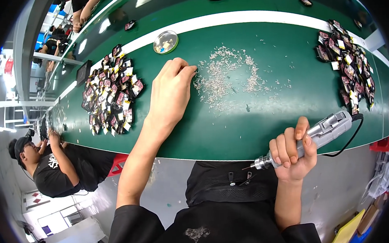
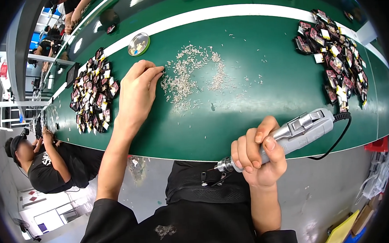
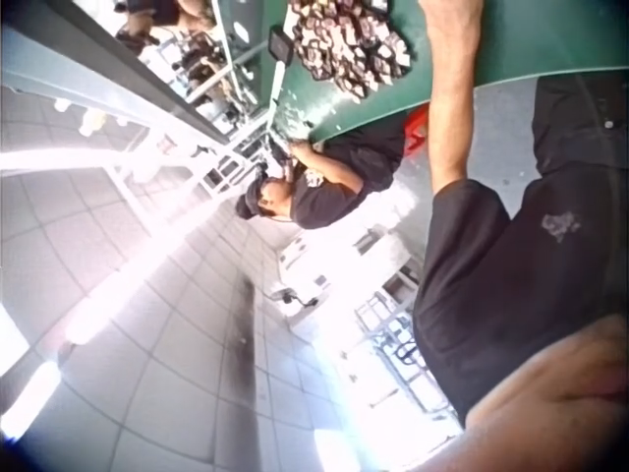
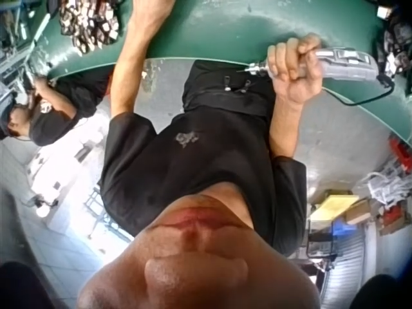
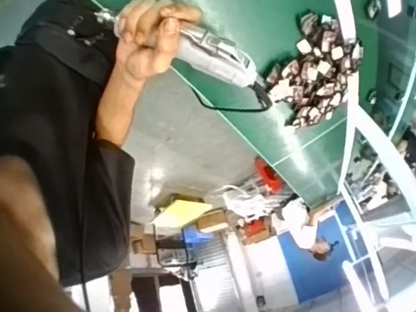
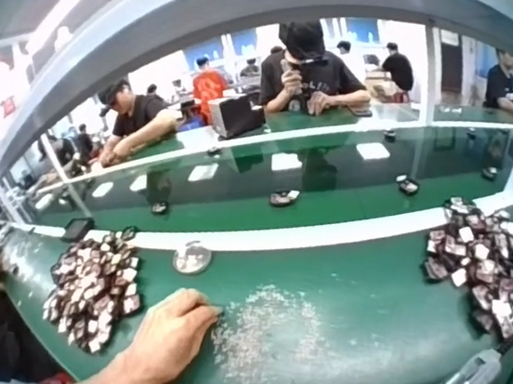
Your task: Assembling small electronic components using an electric screwdriver at a production line workbench.
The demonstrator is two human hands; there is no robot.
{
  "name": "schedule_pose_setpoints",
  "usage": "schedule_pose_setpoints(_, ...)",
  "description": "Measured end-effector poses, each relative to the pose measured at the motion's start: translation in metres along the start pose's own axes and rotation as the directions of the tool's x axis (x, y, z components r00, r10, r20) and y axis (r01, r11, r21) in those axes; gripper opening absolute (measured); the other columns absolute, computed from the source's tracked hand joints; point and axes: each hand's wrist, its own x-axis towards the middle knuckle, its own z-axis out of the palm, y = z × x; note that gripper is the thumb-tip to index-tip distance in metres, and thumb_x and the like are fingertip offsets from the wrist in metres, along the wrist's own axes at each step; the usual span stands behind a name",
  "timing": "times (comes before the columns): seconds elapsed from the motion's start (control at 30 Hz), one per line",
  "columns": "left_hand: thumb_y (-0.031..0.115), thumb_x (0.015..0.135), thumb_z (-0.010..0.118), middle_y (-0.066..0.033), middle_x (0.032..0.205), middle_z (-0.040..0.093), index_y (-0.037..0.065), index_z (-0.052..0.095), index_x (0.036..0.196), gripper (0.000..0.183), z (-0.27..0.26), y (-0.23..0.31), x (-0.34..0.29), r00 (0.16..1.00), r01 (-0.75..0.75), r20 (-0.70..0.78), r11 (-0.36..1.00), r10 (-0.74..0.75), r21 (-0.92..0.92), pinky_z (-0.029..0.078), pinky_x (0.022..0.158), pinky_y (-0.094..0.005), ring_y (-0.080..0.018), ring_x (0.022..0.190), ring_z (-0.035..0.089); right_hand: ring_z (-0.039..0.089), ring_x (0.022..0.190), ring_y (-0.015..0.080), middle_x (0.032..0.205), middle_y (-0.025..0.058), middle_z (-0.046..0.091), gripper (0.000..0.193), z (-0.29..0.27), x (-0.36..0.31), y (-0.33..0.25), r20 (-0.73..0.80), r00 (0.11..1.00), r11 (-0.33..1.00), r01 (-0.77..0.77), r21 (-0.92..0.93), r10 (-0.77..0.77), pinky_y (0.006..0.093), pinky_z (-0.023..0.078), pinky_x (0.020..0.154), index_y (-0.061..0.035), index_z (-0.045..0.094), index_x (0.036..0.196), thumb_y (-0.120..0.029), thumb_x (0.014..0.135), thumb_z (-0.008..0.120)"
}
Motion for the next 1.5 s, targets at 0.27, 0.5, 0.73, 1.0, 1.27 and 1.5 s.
schedule_pose_setpoints(0.27,0.001,0.074,0.066,-0.0084,0.082,0.058,0.001,0.062,0.085,0.012,-0.002,-0.003,0.006,0.984,-0.157,0.109,0.978,0.143,0.136,0.05,0.063,-0.0346,-0.0248,0.074,0.059,0.035,0.038,0.0092,0.048,-0.0016,0.036,0.013,-0.001,0.001,-0.001,0.026,0.999,0.999,-0.032,0.03,0.032,0.0272,0.036,0.042,-0.0069,0.044,0.089,-0.019,0.091,0.045)
schedule_pose_setpoints(0.5,-0.002,0.075,0.065,-0.0083,0.079,0.058,0.0,0.057,0.085,0.013,-0.002,-0.01,0.011,0.985,-0.169,0.035,0.985,0.168,0.032,0.049,0.06,-0.0327,-0.0227,0.07,0.059,0.034,0.037,0.009,0.048,-0.0018,0.036,0.012,0.0,-0.002,-0.003,0.04,0.999,1.0,-0.023,0.018,0.023,0.0269,0.036,0.043,-0.0071,0.044,0.089,-0.019,0.092,0.043)
schedule_pose_setpoints(0.73,-0.003,0.086,0.054,-0.0069,0.074,0.063,-0.005,0.06,0.087,0.007,-0.02,0.014,-0.028,0.959,0.259,-0.006,0.887,-0.283,-0.381,0.048,0.058,-0.0212,-0.009,0.062,0.058,0.035,0.037,0.009,0.048,-0.0018,0.036,0.012,0.0,-0.003,-0.003,-0.012,1.0,1.0,-0.016,0.019,0.017,0.0271,0.036,0.043,-0.0064,0.044,0.09,-0.018,0.093,0.042)
schedule_pose_setpoints(1.0,-0.004,0.087,0.055,-0.0162,0.079,0.065,-0.01,0.063,0.096,0.013,-0.029,0.049,-0.072,0.829,0.439,0.201,0.386,-0.521,-0.811,0.051,0.055,-0.0244,-0.0146,0.062,0.06,0.036,0.039,0.0091,0.049,-0.002,0.035,0.013,0.008,-0.002,0.001,-0.086,0.996,0.999,-0.004,-0.032,0.001,0.0268,0.037,0.045,-0.0063,0.044,0.088,-0.018,0.092,0.041)
schedule_pose_setpoints(1.27,-0.007,0.084,0.057,-0.0209,0.076,0.063,-0.011,0.06,0.089,0.007,-0.029,0.088,-0.1,0.871,0.346,0.244,0.18,-0.426,-0.921,0.053,0.052,-0.0278,-0.0203,0.061,0.062,0.036,0.041,0.0072,0.051,-0.0027,0.037,0.011,0.04,0.007,0.003,0.026,0.996,0.996,0.086,0.008,-0.086,0.0237,0.035,0.048,-0.0055,0.045,0.091,-0.016,0.092,0.046)
schedule_pose_setpoints(1.5,-0.001,0.087,0.056,-0.016,0.078,0.062,-0.011,0.061,0.087,0.01,-0.024,0.101,-0.11,0.876,0.278,0.339,-0.216,-0.343,-0.936,0.051,0.057,-0.025,-0.0161,0.064,0.061,0.038,0.041,0.0071,0.052,-0.0027,0.039,0.012,0.067,0.009,0.009,-0.006,0.982,0.978,0.187,0.093,-0.187,0.0235,0.036,0.049,-0.0047,0.046,0.089,-0.015,0.089,0.051)
